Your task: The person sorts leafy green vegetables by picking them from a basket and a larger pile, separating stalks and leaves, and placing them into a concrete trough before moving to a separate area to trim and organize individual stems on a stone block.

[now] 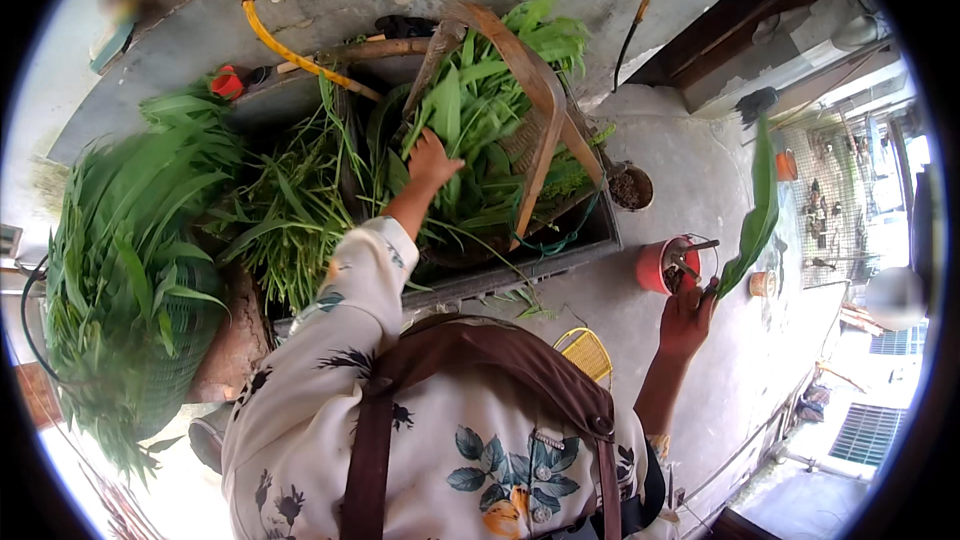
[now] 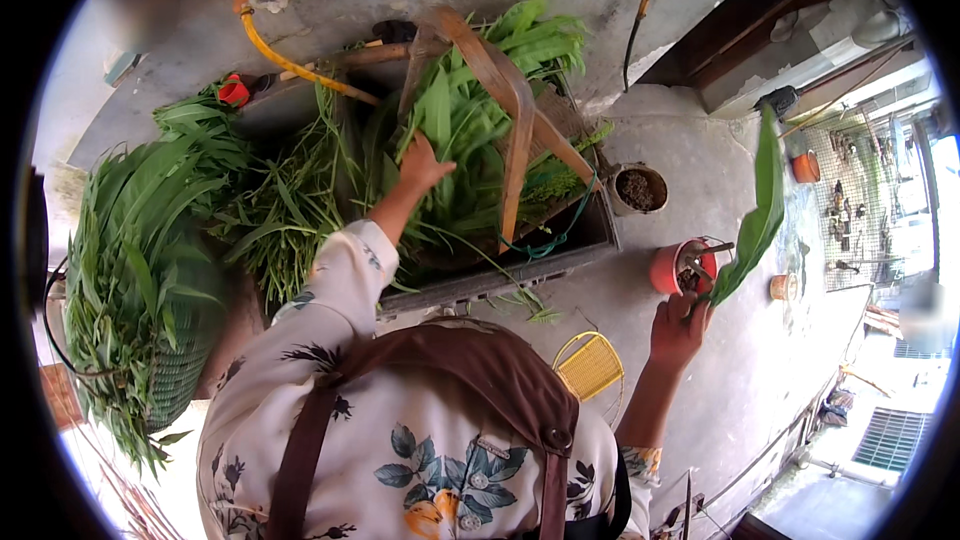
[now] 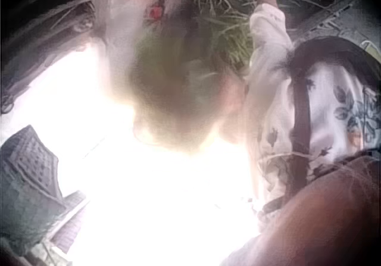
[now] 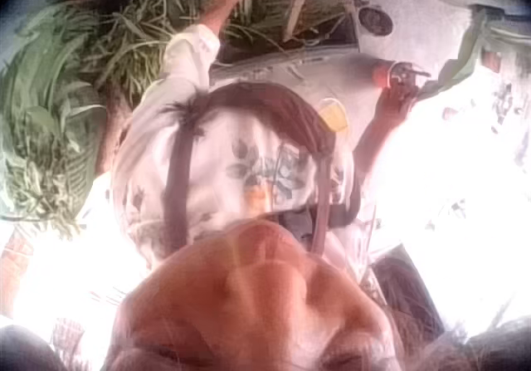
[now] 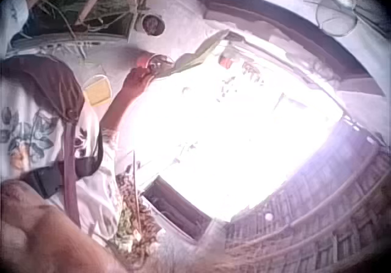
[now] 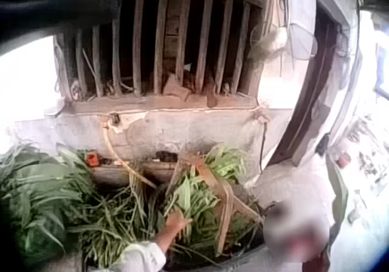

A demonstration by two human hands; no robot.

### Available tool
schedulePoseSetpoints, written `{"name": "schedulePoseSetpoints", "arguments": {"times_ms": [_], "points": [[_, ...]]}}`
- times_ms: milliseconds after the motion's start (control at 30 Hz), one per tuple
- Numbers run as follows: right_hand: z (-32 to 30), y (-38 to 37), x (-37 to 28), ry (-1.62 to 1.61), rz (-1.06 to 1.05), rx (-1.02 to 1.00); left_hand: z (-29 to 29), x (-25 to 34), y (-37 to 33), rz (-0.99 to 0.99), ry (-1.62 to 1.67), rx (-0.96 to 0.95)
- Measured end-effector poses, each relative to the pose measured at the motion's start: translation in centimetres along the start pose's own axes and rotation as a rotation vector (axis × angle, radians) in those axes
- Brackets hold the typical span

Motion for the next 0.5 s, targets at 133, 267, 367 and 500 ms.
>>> {"name": "schedulePoseSetpoints", "arguments": {"times_ms": [133, 267, 367, 500], "points": [[1.1, 0.4, 2.3, -0.033, 0.058, -0.141, 2.0, 3.4, 0.6, 0.038, 0.145, -0.225], [2.5, -0.5, 4.5, -0.003, 0.12, -0.143, 8.0, 9.2, 5.7, 0.434, 0.072, -0.114], [3.2, -1.7, 4.6, 0.031, 0.136, -0.202, 7.8, 9.8, 7.3, 0.573, 0.135, -0.163], [4.7, -2.9, 4.8, 0.039, 0.163, -0.249, 5.2, 9.5, 5.0, 0.753, 0.503, -0.705]]}}
Point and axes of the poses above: each hand's wrist, its own y-axis away from the middle knuckle, its own z-axis out of the palm, x = y × z, the point moved 6 cm from there along -y, towards the middle knuckle, and after that the axes turned 8 degrees about z, right-handed, at the moved point
